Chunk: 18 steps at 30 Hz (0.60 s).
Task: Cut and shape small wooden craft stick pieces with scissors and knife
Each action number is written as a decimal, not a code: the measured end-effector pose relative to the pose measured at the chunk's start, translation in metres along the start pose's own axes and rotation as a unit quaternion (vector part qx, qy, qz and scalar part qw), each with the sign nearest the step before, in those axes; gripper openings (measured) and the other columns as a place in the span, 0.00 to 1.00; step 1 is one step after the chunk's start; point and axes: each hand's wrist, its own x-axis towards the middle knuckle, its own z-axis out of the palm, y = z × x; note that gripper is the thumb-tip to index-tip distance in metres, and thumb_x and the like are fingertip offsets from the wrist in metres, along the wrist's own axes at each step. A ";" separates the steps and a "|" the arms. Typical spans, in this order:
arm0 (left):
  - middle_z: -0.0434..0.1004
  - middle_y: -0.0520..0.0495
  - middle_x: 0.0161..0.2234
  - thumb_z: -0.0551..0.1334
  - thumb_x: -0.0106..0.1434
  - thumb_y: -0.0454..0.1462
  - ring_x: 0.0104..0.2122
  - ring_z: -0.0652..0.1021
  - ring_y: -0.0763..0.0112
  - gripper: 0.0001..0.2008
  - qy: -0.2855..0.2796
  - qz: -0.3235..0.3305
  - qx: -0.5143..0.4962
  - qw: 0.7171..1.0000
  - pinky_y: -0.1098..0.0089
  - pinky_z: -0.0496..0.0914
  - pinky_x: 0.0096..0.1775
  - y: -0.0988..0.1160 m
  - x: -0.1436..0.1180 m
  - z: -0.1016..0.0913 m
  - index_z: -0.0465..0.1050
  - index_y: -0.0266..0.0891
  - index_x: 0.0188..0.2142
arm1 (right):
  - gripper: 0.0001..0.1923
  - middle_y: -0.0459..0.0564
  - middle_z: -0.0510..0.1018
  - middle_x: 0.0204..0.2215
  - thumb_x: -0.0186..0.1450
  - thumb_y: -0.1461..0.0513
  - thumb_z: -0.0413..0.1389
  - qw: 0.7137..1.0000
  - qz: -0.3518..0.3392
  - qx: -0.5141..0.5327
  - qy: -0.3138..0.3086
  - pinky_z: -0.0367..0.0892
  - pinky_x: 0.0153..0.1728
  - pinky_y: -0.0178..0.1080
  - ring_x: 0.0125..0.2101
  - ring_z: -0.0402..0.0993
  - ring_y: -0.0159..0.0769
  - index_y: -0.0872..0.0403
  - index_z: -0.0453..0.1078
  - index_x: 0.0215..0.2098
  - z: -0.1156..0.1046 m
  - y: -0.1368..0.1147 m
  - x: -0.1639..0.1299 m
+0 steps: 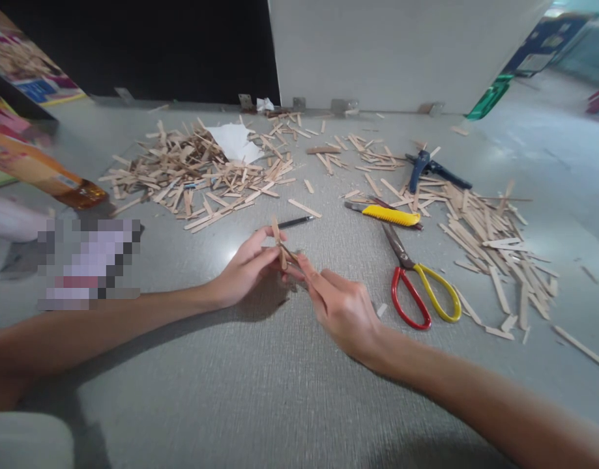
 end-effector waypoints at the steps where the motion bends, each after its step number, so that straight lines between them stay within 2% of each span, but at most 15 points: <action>1: 0.85 0.49 0.34 0.62 0.77 0.40 0.35 0.89 0.59 0.08 -0.002 -0.002 -0.005 1.000 0.67 0.76 0.35 0.000 0.000 0.000 0.62 0.43 0.48 | 0.23 0.48 0.79 0.24 0.81 0.67 0.46 1.000 -0.002 -0.005 -0.007 0.66 0.21 0.34 0.20 0.72 0.33 0.70 0.76 0.64 -0.001 0.000 0.001; 5: 0.86 0.48 0.33 0.63 0.77 0.43 0.34 0.89 0.58 0.11 -0.014 0.001 -0.012 1.000 0.67 0.76 0.34 0.000 0.001 -0.001 0.61 0.44 0.48 | 0.23 0.53 0.85 0.27 0.78 0.67 0.48 0.997 0.040 0.053 -0.028 0.69 0.23 0.35 0.22 0.74 0.34 0.70 0.77 0.64 -0.010 0.000 0.009; 9: 0.87 0.47 0.34 0.66 0.76 0.47 0.34 0.89 0.61 0.16 -0.020 0.009 0.008 1.000 0.69 0.76 0.34 0.000 0.002 -0.002 0.62 0.43 0.48 | 0.22 0.54 0.90 0.31 0.76 0.61 0.53 0.972 0.178 0.135 -0.075 0.64 0.19 0.34 0.18 0.67 0.31 0.62 0.83 0.59 -0.025 -0.001 0.025; 11: 0.88 0.46 0.36 0.68 0.75 0.49 0.35 0.89 0.62 0.18 -0.019 0.009 0.010 1.000 0.70 0.76 0.34 0.000 0.002 -0.002 0.63 0.42 0.48 | 0.22 0.56 0.91 0.36 0.75 0.60 0.54 0.958 0.217 0.153 -0.109 0.62 0.19 0.34 0.19 0.68 0.32 0.59 0.84 0.58 -0.034 0.000 0.034; 14: 0.88 0.45 0.37 0.68 0.74 0.51 0.36 0.89 0.62 0.20 -0.017 0.007 0.009 1.000 0.69 0.77 0.35 0.000 0.001 -0.002 0.63 0.42 0.48 | 0.22 0.55 0.91 0.35 0.74 0.59 0.54 0.953 0.211 0.159 -0.145 0.56 0.16 0.34 0.19 0.65 0.31 0.56 0.84 0.58 -0.047 0.004 0.044; 18: 0.89 0.44 0.39 0.69 0.73 0.53 0.38 0.90 0.62 0.22 -0.029 0.011 -0.006 1.000 0.70 0.78 0.36 -0.002 0.002 -0.002 0.63 0.43 0.48 | 0.21 0.47 0.84 0.23 0.75 0.58 0.54 0.955 0.181 0.165 -0.168 0.47 0.15 0.34 0.16 0.53 0.29 0.51 0.84 0.59 -0.058 0.011 0.048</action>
